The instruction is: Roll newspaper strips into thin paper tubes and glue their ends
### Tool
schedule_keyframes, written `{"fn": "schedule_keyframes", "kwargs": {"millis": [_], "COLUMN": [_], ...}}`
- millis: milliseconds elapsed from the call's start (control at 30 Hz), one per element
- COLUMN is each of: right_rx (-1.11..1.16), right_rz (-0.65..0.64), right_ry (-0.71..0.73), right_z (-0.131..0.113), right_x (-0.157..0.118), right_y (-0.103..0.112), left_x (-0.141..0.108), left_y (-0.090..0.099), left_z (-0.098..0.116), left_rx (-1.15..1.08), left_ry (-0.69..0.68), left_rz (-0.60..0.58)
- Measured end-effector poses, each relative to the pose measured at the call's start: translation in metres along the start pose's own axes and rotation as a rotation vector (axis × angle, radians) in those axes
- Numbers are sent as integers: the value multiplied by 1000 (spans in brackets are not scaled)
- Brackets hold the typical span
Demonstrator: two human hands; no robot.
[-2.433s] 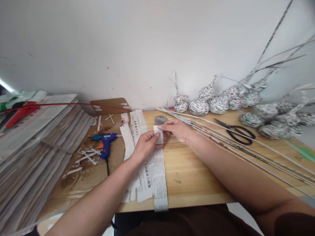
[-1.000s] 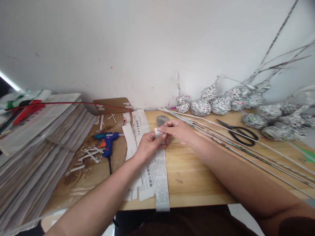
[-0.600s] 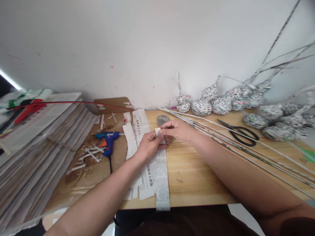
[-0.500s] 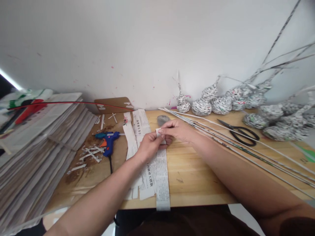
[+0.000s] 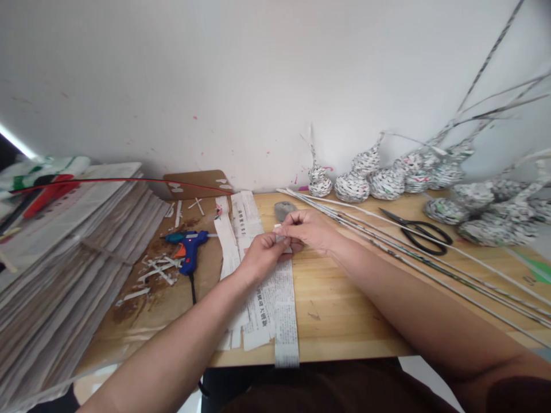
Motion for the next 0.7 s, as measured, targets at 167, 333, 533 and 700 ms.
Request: {"fn": "schedule_keyframes", "kwargs": {"millis": [167, 333, 533, 700], "right_rx": [-4, -14, 23, 23], "right_rz": [2, 22, 19, 13], "right_ry": [10, 20, 29, 17], "right_z": [1, 1, 0, 2], "right_x": [0, 0, 1, 1], "right_y": [0, 1, 2, 0], "left_x": [0, -1, -2, -2], "left_y": [0, -2, -4, -3], "left_z": [0, -5, -9, -7], "left_rx": [-23, -36, -50, -10], "left_ry": [22, 65, 83, 46], "left_rz": [7, -14, -37, -11]}}
Point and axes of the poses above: each hand's wrist, its own x-axis towards the middle knuckle, its own y-axis out of the back of the hand, z = x × y, the point moved 5 cm from there along x, towards the middle knuckle, and after that the axes turned 5 degrees about z, right-handed, at the moved point
